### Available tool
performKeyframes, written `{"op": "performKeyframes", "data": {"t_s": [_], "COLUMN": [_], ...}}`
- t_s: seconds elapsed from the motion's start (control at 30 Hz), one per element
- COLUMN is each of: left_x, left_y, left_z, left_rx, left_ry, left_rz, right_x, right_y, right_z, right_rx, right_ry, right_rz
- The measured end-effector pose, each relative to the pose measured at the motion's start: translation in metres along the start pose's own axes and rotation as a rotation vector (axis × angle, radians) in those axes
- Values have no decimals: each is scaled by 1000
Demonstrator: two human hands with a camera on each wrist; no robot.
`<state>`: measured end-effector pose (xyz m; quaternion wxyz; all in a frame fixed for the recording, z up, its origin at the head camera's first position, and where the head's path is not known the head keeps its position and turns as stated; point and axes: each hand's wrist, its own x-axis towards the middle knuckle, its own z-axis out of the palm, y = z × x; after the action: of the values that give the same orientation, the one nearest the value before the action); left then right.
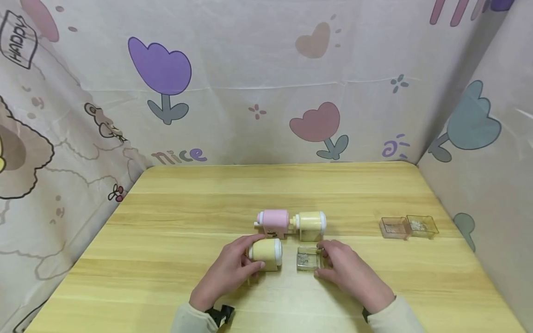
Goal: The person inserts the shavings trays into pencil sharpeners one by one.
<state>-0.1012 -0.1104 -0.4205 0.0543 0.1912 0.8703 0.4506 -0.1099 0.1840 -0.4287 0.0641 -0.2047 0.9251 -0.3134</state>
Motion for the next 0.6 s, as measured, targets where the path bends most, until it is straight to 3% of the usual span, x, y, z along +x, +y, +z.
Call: {"op": "performKeyframes", "data": {"t_s": [0.37, 0.6], "left_x": [-1, -3], "left_y": [3, 5], "left_z": [0, 1], "left_rx": [-13, 42], "left_ry": [1, 2], "left_rz": [-7, -3], "right_x": [1, 3], "right_y": [-3, -4], "right_z": [1, 2], "right_rx": [-1, 15], "right_ry": [15, -1], "right_rz": [17, -1]}}
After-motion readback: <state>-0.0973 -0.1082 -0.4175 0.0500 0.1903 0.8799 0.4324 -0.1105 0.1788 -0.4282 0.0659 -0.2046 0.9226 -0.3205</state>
